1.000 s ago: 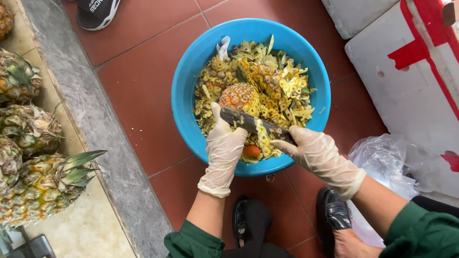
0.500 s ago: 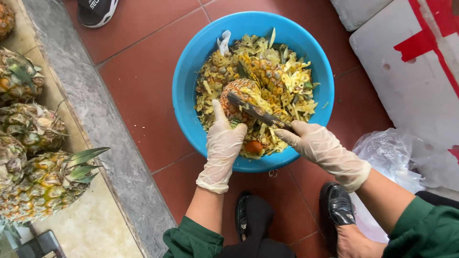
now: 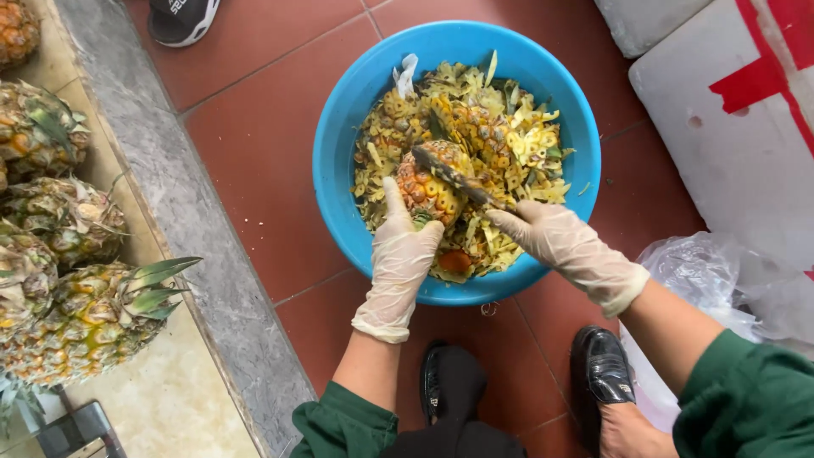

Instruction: Carving out the eyes of a peeled pineapple using a knife in a spiral pattern

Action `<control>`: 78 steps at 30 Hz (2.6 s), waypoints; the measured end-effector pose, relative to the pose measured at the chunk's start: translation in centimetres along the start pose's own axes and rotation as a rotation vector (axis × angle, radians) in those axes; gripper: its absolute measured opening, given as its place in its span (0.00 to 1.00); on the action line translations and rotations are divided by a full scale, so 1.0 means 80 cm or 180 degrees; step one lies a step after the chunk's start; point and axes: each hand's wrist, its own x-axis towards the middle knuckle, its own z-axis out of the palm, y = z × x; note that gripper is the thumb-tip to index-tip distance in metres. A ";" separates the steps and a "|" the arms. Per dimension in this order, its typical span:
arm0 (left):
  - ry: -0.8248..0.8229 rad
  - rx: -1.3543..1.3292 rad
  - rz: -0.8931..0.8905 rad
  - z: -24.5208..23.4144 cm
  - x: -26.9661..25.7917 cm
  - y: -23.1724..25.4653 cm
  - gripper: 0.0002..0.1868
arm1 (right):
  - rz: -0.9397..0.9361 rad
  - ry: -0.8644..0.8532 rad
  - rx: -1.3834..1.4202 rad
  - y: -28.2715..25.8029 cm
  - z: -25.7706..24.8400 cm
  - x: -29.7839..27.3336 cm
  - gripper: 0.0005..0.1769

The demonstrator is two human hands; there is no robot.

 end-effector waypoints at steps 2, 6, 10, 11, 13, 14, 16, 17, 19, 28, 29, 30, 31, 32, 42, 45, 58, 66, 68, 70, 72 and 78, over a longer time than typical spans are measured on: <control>0.0027 0.0035 0.0031 0.008 0.007 -0.010 0.55 | 0.0029 0.0109 -0.0079 -0.028 -0.005 0.004 0.43; -0.0024 0.0066 -0.0012 0.009 -0.001 -0.006 0.55 | 0.0270 0.0271 0.0397 -0.014 0.011 0.100 0.41; -0.0006 -0.0033 0.0020 0.010 0.012 -0.021 0.55 | 0.0106 0.0355 0.1072 -0.027 0.000 0.065 0.38; -0.0012 -0.0122 -0.0003 0.009 0.010 -0.023 0.56 | 0.0295 0.0260 0.0983 -0.033 -0.006 0.040 0.39; 0.0008 -0.0200 -0.0026 0.007 0.012 -0.028 0.56 | 0.0460 0.0159 0.0907 -0.027 -0.008 0.032 0.41; -0.0010 -0.0166 0.0005 0.009 0.012 -0.031 0.56 | 0.0474 0.0185 0.0884 -0.011 -0.004 0.044 0.42; -0.0021 -0.0128 0.0035 0.010 0.011 -0.035 0.56 | 0.0481 0.0207 0.0866 0.001 0.007 0.070 0.43; -0.0036 -0.0122 0.0022 0.009 0.010 -0.035 0.55 | 0.0522 0.0136 0.0714 -0.002 0.013 0.083 0.44; -0.0065 -0.0128 0.0020 0.013 0.001 -0.039 0.54 | 0.0574 0.0080 0.0551 -0.021 0.008 0.079 0.46; 0.0132 -0.1160 0.0244 0.024 0.037 -0.059 0.55 | 0.0703 -0.0140 0.2617 -0.015 -0.013 0.018 0.38; 0.0148 -0.1204 0.0200 0.021 0.036 -0.055 0.55 | 0.0649 -0.0088 0.2110 -0.002 -0.006 0.026 0.42; 0.0148 -0.1260 0.0167 0.022 0.038 -0.049 0.55 | 0.0599 -0.0018 0.1593 0.012 -0.003 0.033 0.46; 0.0135 -0.1270 0.0174 0.024 0.037 -0.046 0.55 | 0.0605 -0.0004 0.1584 0.017 0.003 0.023 0.46; 0.0123 -0.1283 0.0101 0.025 0.037 -0.046 0.56 | 0.0482 0.0156 0.1373 0.020 0.013 0.015 0.38; 0.0009 -0.0764 -0.0201 0.023 0.032 -0.026 0.56 | 0.0041 0.0125 -0.0837 -0.053 -0.006 -0.029 0.36; -0.0043 -0.0854 -0.0107 0.018 0.012 -0.014 0.55 | -0.0178 0.0267 -0.0361 -0.045 0.003 0.013 0.42; 0.0010 -0.0828 -0.0032 0.016 0.012 -0.019 0.55 | -0.0057 0.0257 -0.0313 -0.037 0.006 0.029 0.41; 0.0003 -0.0891 0.0015 0.024 0.032 -0.043 0.56 | 0.0300 0.0055 -0.0617 -0.012 -0.007 0.018 0.42; 0.0035 -0.0973 0.0031 0.033 0.034 -0.051 0.56 | 0.0307 0.0104 -0.0325 -0.034 -0.004 0.037 0.39; 0.0081 -0.1048 0.0072 0.033 0.034 -0.054 0.56 | 0.0297 0.0173 -0.0022 -0.041 -0.004 0.055 0.36; 0.0037 -0.0979 0.0104 0.032 0.031 -0.060 0.56 | 0.0367 0.0282 0.0890 -0.028 0.001 0.070 0.37; 0.0041 -0.1112 0.0177 0.024 0.022 -0.055 0.54 | 0.0520 0.0178 0.0178 0.018 -0.001 0.057 0.36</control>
